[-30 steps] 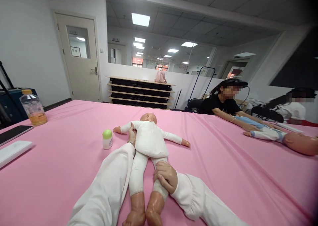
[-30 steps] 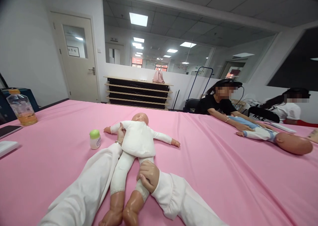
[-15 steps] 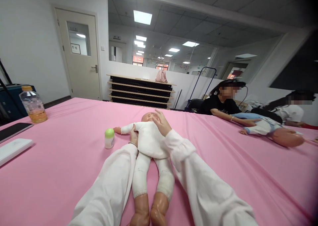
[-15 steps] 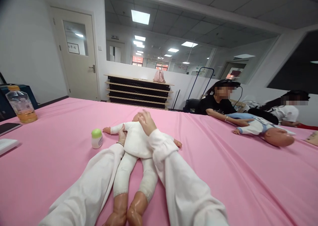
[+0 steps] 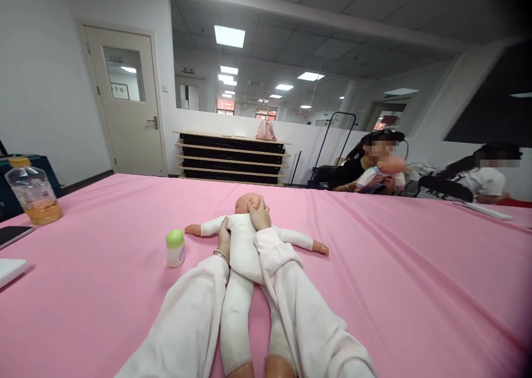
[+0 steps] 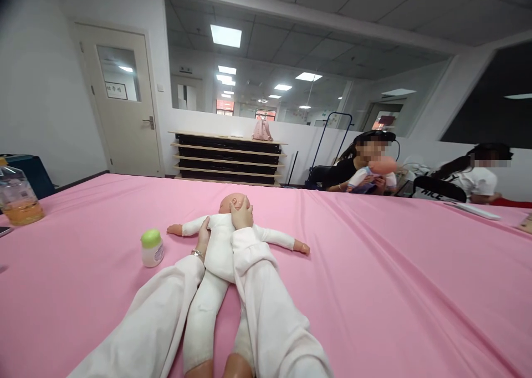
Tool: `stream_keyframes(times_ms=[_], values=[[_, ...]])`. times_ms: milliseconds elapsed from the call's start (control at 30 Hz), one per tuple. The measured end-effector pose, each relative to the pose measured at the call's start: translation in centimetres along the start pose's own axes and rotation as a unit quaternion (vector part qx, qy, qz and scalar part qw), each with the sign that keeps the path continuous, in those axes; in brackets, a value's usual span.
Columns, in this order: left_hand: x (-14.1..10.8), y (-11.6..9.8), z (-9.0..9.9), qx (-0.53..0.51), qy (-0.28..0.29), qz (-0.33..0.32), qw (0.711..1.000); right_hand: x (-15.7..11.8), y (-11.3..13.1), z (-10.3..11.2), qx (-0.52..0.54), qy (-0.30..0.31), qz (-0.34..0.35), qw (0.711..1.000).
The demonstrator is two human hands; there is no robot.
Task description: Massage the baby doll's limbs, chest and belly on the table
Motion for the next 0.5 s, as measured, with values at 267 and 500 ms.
stream_keyframes(times_ms=[267,500], values=[[0.0,0.6,0.2,0.049,0.042,0.024,0.998,-0.2,-0.4,0.5,0.027,0.020,0.008,0.999],[0.9,0.8,1.0,0.103,0.052,0.036,0.993,-0.4,-0.3,0.7,0.032,0.021,0.016,0.999]])
Point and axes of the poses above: each hand's wrist, its own x-axis towards the middle knuckle, its own z-axis out of the back of the hand, y = z × x, the point moved 5 cm from there along x, towards the middle knuckle, and after that the axes turned 2 degrees about y, right-handed, at the moved point
